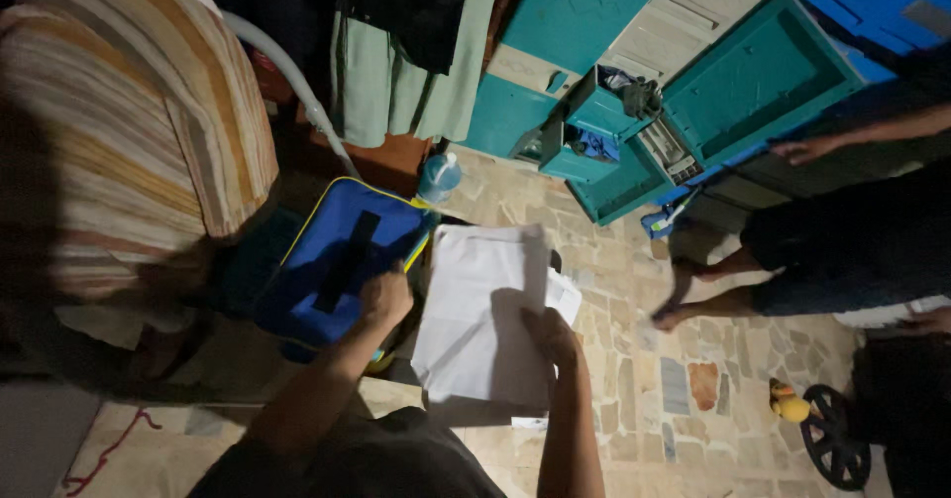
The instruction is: The person packs a blue and yellow backpack by placing several white papers, a small white box, and a framed picture into the bag. The person arranges the items inside and closes the bag.
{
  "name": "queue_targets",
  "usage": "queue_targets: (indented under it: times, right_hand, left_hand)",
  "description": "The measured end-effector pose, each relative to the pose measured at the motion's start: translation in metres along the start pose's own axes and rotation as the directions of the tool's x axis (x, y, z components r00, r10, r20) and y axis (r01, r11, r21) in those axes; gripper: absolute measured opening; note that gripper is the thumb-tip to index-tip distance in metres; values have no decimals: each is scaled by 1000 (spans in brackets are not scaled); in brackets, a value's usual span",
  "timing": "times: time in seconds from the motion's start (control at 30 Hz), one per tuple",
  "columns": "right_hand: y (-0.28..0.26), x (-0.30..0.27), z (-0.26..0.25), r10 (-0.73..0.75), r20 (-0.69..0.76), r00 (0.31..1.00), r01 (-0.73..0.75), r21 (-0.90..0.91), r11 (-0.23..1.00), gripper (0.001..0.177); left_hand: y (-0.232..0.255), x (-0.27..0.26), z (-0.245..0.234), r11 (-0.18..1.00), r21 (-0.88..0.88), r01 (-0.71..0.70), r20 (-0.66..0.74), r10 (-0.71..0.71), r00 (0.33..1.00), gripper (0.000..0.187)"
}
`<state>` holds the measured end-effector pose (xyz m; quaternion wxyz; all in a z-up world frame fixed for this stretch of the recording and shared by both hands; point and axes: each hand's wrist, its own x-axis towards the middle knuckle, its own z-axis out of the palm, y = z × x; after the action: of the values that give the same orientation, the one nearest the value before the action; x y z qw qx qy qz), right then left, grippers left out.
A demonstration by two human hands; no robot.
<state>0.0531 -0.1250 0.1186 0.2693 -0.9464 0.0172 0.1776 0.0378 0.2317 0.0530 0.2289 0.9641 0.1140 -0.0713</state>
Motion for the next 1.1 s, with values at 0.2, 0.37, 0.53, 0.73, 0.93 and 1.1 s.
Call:
queue_targets:
  times: [0.2,0.37,0.53,0.73,0.93,1.1]
  right_hand:
    - [-38,13,55,104,96,990,-114,111,987,65]
    - [-75,70,106,162,-73,984,-150,146,978,48]
    - [-93,108,122,173,-88,981,-79,630,772,43]
    - [-80,84,125,-501,191,844,-30,949,313,54]
    - [-85,69,126,-279,502,819,-328,808,490,61]
    - [-95,71,130,-309,566,764,-397,790,467,56]
  left_hand:
    - [-22,-4,-71,991,-104,-86,-147,71,987,49]
    - [-37,-14,-95,971,-177,-162,-180,130,975,50]
    - [-44,-19,-103,957,-223,-185,-104,166,981,53]
    - [-45,-16,-85,933,-274,-235,-137,204,969,55]
    - [-39,-12,-78,929,-312,-198,-97,176,980,56]
    - [-37,-14,-80,926,-336,-173,-95,149,984,54]
